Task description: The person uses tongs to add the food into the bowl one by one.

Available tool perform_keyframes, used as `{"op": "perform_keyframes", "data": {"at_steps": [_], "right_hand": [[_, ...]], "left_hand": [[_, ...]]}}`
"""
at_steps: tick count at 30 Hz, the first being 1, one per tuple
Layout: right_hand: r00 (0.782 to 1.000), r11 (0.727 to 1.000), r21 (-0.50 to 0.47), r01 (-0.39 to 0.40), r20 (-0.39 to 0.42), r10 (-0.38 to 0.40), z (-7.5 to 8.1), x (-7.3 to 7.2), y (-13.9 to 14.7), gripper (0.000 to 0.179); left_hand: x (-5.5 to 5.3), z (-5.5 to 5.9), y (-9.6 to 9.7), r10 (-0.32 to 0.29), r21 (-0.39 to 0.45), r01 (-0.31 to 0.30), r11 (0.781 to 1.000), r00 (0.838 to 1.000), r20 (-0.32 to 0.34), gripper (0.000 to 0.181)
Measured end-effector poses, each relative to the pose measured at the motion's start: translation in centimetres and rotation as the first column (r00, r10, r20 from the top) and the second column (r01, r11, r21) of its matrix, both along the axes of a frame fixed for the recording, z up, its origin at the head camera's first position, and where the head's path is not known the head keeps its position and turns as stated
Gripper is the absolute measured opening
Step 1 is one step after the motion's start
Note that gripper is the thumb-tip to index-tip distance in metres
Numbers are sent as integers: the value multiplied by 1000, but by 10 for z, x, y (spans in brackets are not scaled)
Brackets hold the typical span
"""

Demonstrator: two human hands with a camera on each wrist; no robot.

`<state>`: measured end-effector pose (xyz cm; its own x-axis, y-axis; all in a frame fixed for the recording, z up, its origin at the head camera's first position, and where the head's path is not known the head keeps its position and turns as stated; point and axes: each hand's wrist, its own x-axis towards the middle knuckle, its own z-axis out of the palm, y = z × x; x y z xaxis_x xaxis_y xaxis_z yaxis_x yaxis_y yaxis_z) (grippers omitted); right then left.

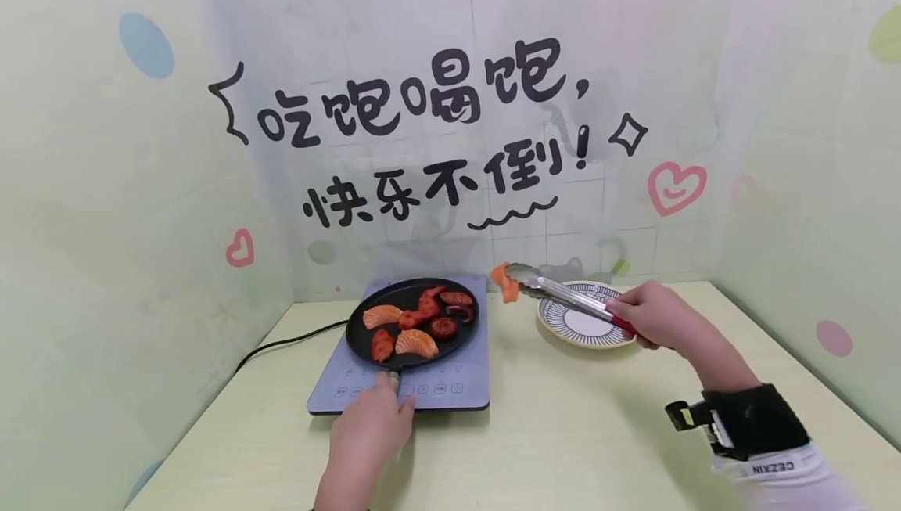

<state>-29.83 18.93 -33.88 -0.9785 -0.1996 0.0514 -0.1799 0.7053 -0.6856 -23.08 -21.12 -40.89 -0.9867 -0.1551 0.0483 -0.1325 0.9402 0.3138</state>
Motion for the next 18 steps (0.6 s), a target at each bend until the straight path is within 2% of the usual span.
{"op": "perform_keyframes", "data": {"at_steps": [5,11,14,18], "right_hand": [[996,990,-116,-76,41,81,-14,-3,-23,32],[969,944,-306,-125,165,182,-23,1,-46,32],[961,932,-339,-128,190,202,-24,3,-54,33],[962,929,-348,-123,189,198,-27,3,-60,32]], "left_hand": [[0,-1,0,2,0,-2,1000,1000,1,71],[2,1,0,-1,4,1,1000,1000,-5,70],[2,2,1,0,6,0,1000,1000,-5,71],[3,2,1,3,7,-3,1000,1000,-7,71]]}}
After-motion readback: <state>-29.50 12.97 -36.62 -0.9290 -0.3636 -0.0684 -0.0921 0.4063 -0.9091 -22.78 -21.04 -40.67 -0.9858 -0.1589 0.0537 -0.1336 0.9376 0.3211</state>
